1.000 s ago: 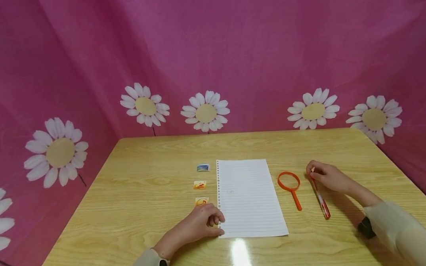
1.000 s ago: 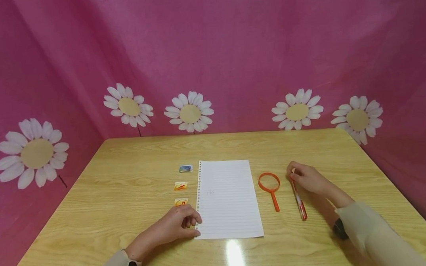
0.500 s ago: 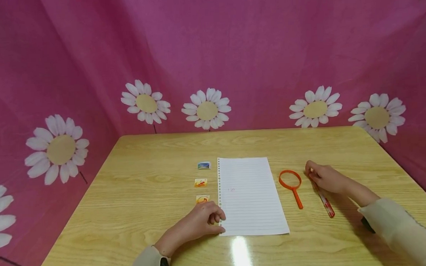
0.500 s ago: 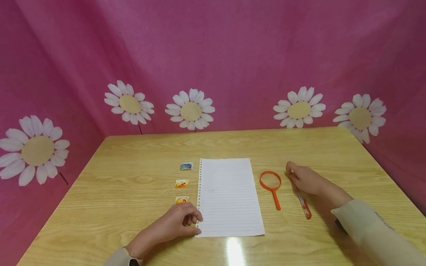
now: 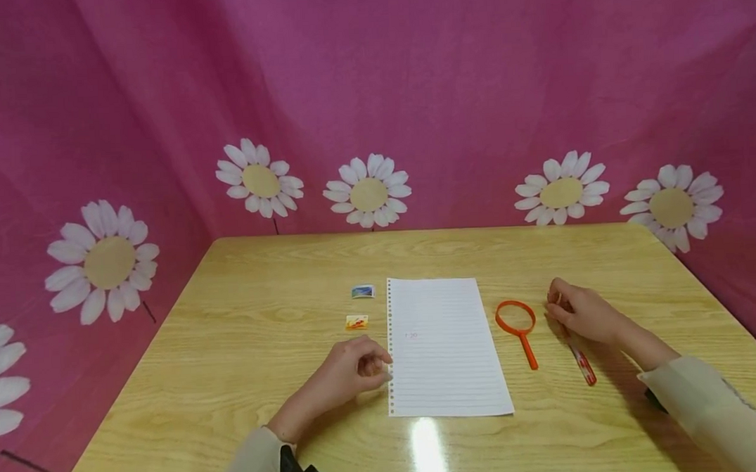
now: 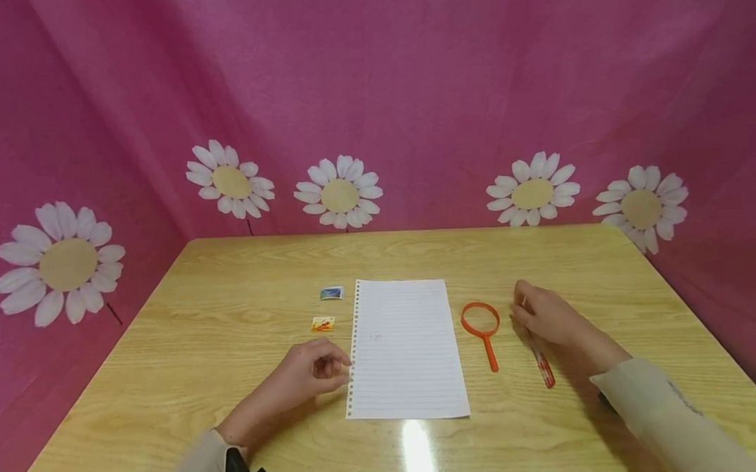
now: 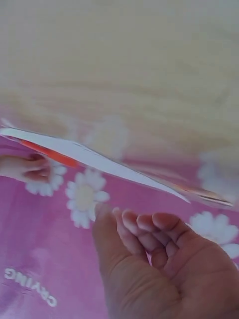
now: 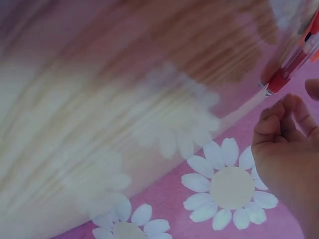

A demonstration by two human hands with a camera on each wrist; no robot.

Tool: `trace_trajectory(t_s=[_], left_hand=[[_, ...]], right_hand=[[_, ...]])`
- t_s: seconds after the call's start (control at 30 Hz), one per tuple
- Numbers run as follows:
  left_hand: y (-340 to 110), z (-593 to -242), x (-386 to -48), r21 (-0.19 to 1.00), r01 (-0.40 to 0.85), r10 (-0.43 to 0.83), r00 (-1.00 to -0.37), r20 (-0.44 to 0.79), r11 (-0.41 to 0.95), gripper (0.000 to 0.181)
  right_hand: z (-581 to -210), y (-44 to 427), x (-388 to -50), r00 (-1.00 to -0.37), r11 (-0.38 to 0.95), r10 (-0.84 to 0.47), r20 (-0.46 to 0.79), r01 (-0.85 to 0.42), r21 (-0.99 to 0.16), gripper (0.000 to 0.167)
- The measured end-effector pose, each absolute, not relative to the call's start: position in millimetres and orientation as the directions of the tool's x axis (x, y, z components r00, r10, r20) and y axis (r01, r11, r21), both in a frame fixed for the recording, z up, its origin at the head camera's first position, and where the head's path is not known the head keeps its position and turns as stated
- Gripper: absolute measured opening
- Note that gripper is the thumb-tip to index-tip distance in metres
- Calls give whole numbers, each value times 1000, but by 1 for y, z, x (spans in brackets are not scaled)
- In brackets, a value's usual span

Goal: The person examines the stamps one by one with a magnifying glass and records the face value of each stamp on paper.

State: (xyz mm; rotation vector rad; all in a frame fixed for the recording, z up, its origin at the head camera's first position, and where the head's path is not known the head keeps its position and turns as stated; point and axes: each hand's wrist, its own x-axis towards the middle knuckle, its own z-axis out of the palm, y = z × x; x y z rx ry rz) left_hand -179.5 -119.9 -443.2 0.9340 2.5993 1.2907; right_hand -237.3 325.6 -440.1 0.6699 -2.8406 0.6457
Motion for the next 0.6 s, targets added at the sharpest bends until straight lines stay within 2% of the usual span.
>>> trace_trajectory(t_s=[0.2,0.4,0.6], left_hand=[[-139,-440,-197,726,457,418,-872,253,514,18],[-148,-441,-208,732,377,327,-919,220,567,18],[-151,-443,-217,756,322,272,-942,196,570,18]], right_hand=[[-435,320,-231,-909,828,-325,261,-407,-385,12],[-434,310,-223,-926,817,-315,208,-376,-437,11],[-435,302,-214,-916,799,-337,215,-400,-450,13]])
